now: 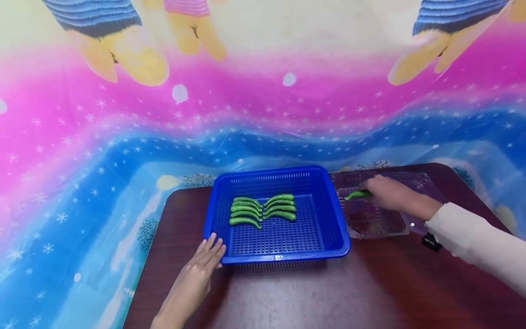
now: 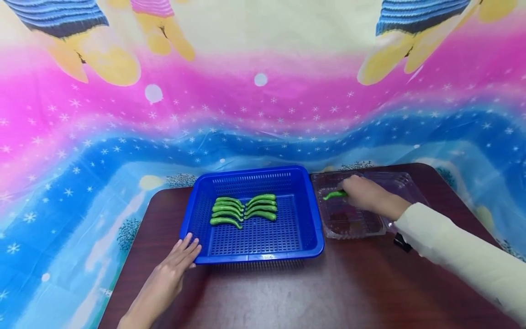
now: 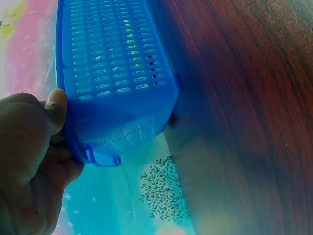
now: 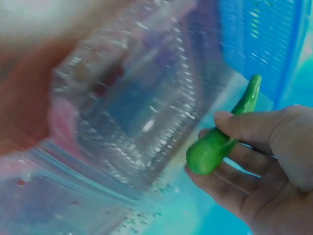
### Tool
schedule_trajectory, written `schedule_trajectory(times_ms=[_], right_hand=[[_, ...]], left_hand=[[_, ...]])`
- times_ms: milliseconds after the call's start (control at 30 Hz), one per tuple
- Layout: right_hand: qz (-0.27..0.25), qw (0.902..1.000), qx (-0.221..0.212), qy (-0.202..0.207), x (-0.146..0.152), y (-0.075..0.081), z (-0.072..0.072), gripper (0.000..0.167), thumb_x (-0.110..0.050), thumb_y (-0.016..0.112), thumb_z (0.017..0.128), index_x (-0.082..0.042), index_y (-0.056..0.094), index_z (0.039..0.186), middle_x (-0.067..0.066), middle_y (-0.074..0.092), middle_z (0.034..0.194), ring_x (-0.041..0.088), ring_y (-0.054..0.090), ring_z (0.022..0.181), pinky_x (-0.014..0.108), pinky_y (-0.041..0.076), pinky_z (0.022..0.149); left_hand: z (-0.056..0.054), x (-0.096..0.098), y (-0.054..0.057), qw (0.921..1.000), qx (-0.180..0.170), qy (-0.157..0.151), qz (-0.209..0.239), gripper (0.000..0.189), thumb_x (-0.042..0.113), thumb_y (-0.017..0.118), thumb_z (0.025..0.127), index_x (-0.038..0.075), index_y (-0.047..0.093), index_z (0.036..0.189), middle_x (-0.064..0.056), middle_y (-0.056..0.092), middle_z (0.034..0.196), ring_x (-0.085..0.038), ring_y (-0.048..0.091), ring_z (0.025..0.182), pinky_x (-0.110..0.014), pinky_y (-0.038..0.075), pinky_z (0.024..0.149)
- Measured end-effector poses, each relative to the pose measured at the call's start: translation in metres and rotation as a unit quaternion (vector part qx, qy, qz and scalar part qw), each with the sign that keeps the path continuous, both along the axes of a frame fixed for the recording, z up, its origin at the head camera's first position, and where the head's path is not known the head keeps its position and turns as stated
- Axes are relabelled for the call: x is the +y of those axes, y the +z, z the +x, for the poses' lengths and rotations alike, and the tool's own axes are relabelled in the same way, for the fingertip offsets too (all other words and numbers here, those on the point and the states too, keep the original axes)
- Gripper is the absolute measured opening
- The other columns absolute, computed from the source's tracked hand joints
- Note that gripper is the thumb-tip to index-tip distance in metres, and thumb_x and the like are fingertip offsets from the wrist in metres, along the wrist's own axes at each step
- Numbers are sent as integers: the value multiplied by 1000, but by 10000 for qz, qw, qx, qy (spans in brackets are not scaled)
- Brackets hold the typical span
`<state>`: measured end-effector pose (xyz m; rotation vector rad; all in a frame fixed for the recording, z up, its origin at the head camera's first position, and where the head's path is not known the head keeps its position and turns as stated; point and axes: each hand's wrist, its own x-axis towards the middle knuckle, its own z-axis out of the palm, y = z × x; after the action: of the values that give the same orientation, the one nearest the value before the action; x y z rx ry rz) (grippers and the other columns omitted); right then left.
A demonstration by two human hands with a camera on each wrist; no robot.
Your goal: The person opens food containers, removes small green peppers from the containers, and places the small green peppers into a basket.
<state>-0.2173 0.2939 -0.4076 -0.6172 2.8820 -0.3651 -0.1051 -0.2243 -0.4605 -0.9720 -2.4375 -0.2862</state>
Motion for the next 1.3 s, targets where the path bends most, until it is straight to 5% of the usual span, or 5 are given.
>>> schedule_trajectory(times_ms=[233, 467, 633, 933, 1300], right_hand=[[-304, 9990, 312, -130, -9, 23, -13, 37, 4, 70, 89, -2, 73, 125, 0, 61, 67, 8, 42, 48, 17, 34, 41], [-543, 9969, 558, 121, -32, 36, -19, 41, 3, 77, 84, -7, 75, 123, 15, 79, 105, 7, 38, 46, 17, 30, 40], [-543, 9964, 605, 236, -50, 42, -20, 39, -1, 79, 84, -6, 75, 123, 3, 76, 79, 7, 39, 47, 17, 30, 40], [-686, 9953, 342, 597, -90, 47, -26, 39, 1, 78, 86, -5, 74, 124, 4, 75, 77, 7, 40, 47, 15, 31, 41], [-267, 9927, 37, 1172, -163, 24, -26, 36, -4, 81, 84, -12, 78, 119, 5, 79, 110, 10, 70, 74, 29, 63, 70]], left_hand=[[1, 0, 0, 10000, 8, 32, -6, 65, 28, 17, 114, -4, 74, 119, -18, 73, 125, -37, 65, 126, -32, 29, 128], [1, 1, 0, 10000, 27, 43, -15, 66, 28, 16, 114, -4, 74, 119, -18, 74, 124, -37, 65, 125, -31, 27, 128], [1, 1, 0, 10000, 25, 58, -54, 67, 29, 16, 114, -3, 74, 119, -18, 74, 124, -36, 65, 126, -31, 28, 128], [1, 0, 0, 10000, 31, 49, 1, 68, 29, 15, 114, -4, 75, 118, -18, 74, 123, -37, 66, 125, -30, 25, 129], [0, 0, -1, 10000, -20, 29, 38, 66, 28, 17, 114, -4, 74, 119, -18, 73, 124, -37, 65, 127, -32, 27, 128]])
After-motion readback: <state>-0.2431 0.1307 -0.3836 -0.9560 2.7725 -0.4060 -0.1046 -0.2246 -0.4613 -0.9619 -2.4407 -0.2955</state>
